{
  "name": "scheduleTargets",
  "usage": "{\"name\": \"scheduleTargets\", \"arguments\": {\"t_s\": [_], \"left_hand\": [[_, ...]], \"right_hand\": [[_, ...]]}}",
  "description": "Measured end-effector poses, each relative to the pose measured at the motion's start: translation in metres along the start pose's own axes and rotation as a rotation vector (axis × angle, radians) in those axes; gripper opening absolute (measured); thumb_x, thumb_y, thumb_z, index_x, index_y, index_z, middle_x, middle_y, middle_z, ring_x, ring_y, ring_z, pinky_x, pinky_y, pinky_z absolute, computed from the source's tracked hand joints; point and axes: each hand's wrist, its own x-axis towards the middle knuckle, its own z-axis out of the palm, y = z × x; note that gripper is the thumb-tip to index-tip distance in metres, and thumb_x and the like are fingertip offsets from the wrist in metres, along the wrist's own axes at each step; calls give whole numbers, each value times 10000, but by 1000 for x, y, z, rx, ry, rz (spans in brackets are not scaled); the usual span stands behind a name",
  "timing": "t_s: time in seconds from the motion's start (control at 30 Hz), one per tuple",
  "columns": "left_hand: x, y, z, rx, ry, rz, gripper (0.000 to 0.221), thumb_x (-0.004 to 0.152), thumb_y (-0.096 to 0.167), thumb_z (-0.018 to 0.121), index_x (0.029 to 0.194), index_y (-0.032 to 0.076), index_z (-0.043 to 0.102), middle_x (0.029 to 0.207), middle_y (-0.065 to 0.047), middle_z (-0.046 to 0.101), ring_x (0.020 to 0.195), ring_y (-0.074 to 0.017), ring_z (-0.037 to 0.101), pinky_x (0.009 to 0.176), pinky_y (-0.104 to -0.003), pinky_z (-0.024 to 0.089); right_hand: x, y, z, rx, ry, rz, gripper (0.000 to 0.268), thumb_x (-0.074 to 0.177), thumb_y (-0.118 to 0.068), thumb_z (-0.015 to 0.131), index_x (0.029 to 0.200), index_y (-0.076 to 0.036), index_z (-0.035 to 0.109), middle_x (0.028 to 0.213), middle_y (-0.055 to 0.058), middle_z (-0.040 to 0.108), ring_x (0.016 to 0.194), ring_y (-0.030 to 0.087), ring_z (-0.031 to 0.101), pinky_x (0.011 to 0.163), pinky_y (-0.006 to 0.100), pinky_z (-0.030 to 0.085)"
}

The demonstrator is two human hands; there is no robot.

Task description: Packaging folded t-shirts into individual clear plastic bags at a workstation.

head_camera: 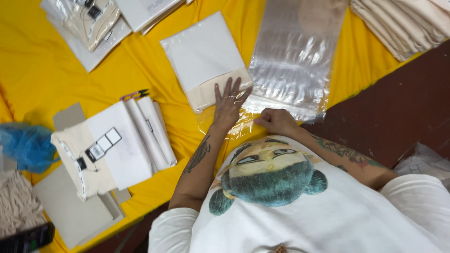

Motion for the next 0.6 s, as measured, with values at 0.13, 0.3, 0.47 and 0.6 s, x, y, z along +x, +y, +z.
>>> {"name": "scheduleTargets", "arguments": {"t_s": [0.13,0.3,0.47,0.6], "left_hand": [[-49,-8,18,52,233,-59,593,996,25,446,1546,244,478,1657,-174,331,1561,-412,216,1197,-727,81],[-85,-8,6,38,418,-242,535,1024,31,440,1556,80,429,1615,-297,324,1511,-494,283,1168,-652,300],[-91,-26,17,-44,518,-229,423,988,7,489,1400,-17,579,1324,-247,590,1261,-407,571,1101,-461,444],[-100,-39,15,-51,665,-225,272,979,62,586,1227,78,698,1048,-113,584,1003,-311,629,884,-406,522]], "right_hand": [[9,-22,-10,-265,348,-325,516,909,-441,771,1267,-100,621,1076,175,653,1048,417,677,876,537,545],[72,-36,5,-533,429,-801,551,943,-314,738,1424,-104,567,1363,218,559,1245,437,570,1030,572,461],[114,-51,23,-754,337,-899,674,832,-261,752,1457,-157,523,1481,207,480,1397,443,429,1110,621,367],[147,-33,31,-784,317,-895,500,929,-113,578,1423,-152,512,1376,189,547,1324,410,526,1070,554,443]]}}
